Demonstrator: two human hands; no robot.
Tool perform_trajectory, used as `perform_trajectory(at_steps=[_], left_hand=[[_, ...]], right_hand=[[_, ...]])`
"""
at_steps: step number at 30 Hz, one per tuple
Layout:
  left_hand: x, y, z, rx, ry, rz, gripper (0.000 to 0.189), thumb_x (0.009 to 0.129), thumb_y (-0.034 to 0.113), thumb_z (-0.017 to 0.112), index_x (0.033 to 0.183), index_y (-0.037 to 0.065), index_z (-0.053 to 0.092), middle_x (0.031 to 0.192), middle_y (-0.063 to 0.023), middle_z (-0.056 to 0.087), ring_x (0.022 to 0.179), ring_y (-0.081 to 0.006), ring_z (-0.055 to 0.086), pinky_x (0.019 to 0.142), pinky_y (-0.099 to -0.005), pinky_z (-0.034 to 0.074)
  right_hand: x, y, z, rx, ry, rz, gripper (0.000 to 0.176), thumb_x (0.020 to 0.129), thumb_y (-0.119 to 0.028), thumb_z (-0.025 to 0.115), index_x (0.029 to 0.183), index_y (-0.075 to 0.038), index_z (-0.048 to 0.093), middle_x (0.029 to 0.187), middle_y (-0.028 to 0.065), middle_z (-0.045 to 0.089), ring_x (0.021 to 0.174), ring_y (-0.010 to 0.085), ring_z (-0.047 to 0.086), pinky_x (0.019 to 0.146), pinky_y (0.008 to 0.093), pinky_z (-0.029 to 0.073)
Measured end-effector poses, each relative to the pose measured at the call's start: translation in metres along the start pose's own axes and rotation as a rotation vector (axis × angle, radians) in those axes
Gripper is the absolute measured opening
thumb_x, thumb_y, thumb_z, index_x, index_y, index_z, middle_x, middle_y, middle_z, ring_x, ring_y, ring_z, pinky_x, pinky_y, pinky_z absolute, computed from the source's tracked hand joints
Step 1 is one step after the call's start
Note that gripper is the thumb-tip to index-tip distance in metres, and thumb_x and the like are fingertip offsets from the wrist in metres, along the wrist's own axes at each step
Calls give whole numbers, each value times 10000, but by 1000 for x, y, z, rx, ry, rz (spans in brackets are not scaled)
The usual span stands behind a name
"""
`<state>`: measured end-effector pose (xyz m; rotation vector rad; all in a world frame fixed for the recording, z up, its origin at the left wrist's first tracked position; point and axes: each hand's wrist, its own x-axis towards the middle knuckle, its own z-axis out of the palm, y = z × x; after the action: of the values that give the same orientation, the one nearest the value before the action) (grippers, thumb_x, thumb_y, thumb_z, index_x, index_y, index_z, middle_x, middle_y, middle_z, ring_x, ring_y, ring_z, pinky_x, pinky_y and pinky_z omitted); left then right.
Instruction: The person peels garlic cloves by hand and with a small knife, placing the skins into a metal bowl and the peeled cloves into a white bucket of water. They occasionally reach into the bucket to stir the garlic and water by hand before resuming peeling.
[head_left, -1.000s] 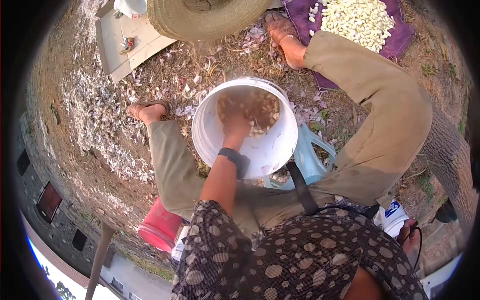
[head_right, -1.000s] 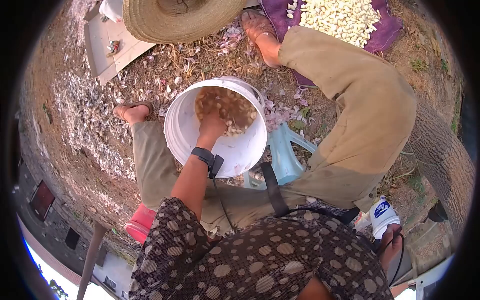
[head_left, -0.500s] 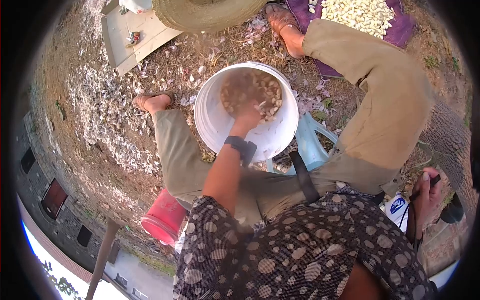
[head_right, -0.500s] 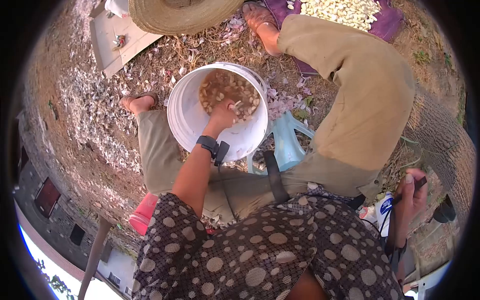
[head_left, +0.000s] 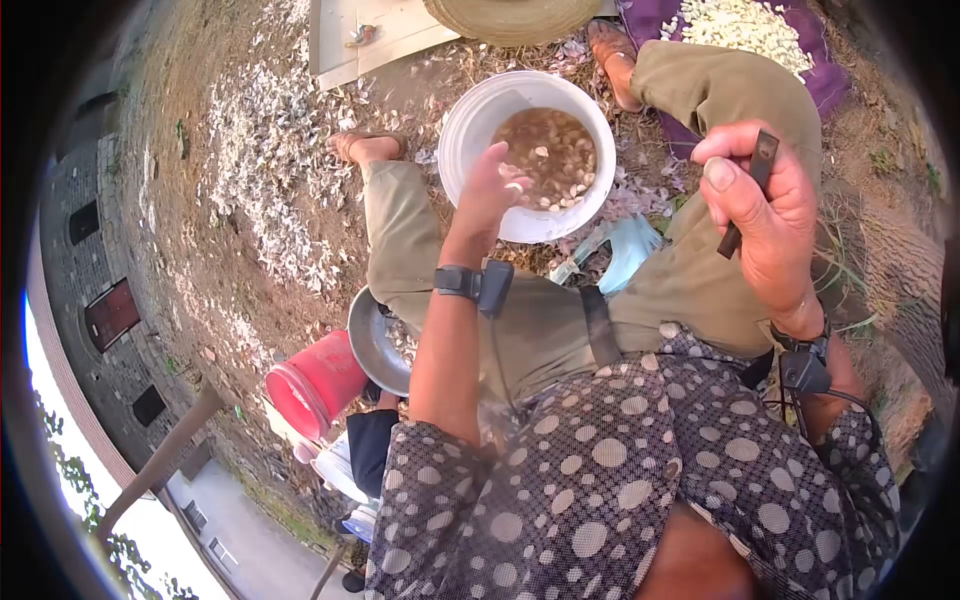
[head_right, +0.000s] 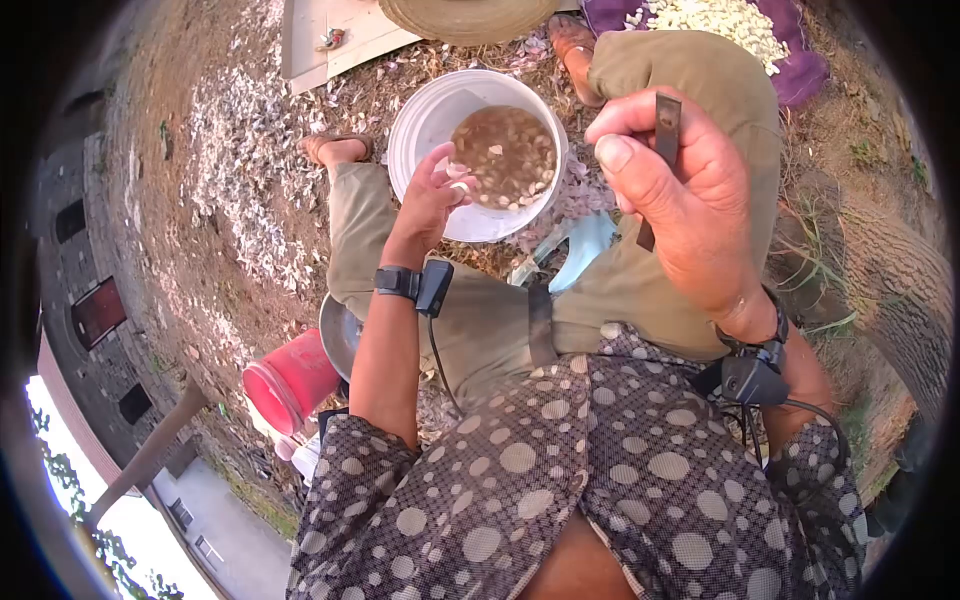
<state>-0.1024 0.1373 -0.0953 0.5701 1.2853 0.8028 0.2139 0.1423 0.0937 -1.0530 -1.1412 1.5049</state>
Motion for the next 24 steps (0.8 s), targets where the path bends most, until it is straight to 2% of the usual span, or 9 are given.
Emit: perform_trajectory(at_steps=[5, 8, 11, 12, 15, 16, 19, 20, 24], left_hand=[[-15, -8, 8, 28, 19, 170, 735, 829, -116, 586, 1510, 92, 407, 1245, -153, 558, 1161, -277, 632, 862, -336, 566], [-34, -4, 20, 98, 23, 267, 653, 849, -127, 583, 1464, 49, 452, 1298, -165, 543, 1187, -295, 630, 896, -342, 573], [-36, -14, 20, -94, 55, 293, 505, 882, -116, 596, 1366, -4, 509, 1345, -180, 543, 1194, -300, 635, 903, -345, 575], [-41, -13, 22, -220, 52, 267, 371, 913, -86, 613, 1271, -31, 537, 1380, -186, 548, 1214, -309, 630, 927, -352, 575], [-71, 3, 39, -364, 55, 340, 323, 920, -65, 631, 1231, -19, 555, 1394, -190, 558, 1236, -308, 620, 947, -351, 572], [-78, 2, 40, -358, 24, 397, 350, 933, -52, 624, 1270, -14, 538, 1452, -199, 508, 1238, -301, 619, 962, -354, 567], [-109, 3, 58, -113, 66, 705, 401, 932, -69, 603, 1317, -7, 509, 1507, -201, 446, 1241, -292, 616, 979, -364, 558], [-122, 7, 65, -37, 97, 714, 447, 925, -102, 577, 1350, -6, 479, 1555, -209, 377, 1247, -288, 613, 1018, -380, 538], [-132, -1, 78, 189, 198, 906, 426, 925, -137, 543, 1327, -11, 477, 1563, -237, 346, 1275, -296, 598, 1093, -390, 488]], right_hand=[[-48, 34, 18, -2, -50, 165, 92, 1008, -123, 623, 1058, -46, 628, 860, -53, 567, 706, 19, 474, 639, 193, 402], [-58, 57, 19, -27, -48, 249, 50, 1001, -101, 613, 1008, -52, 610, 859, -48, 571, 720, 25, 492, 646, 202, 417], [-47, 76, 26, -80, -74, 275, 31, 992, -81, 602, 999, -51, 603, 854, -40, 574, 732, 27, 508, 657, 210, 431], [-42, 80, 32, -100, -91, 251, 32, 984, -74, 601, 1003, -47, 601, 843, -35, 574, 745, 33, 528, 670, 219, 444], [-31, 84, 54, -144, -102, 231, 43, 984, -80, 603, 1001, -41, 600, 839, -34, 577, 751, 39, 539, 679, 223, 452], [-28, 81, 62, -133, -111, 241, 72, 983, -98, 620, 1012, -34, 605, 854, -25, 601, 776, 49, 562, 713, 227, 476], [-18, 87, 78, -87, -158, 274, 104, 982, -118, 636, 1029, -29, 610, 888, -9, 627, 818, 56, 590, 751, 236, 496], [-18, 82, 85, -110, -154, 319, 129, 979, -134, 652, 1045, -29, 617, 932, -5, 647, 873, 56, 606, 773, 244, 509], [-24, 93, 99, -14, -197, 197, 158, 970, -101, 661, 1099, -28, 606, 1012, -8, 649, 906, 45, 592, 783, 230, 499]])
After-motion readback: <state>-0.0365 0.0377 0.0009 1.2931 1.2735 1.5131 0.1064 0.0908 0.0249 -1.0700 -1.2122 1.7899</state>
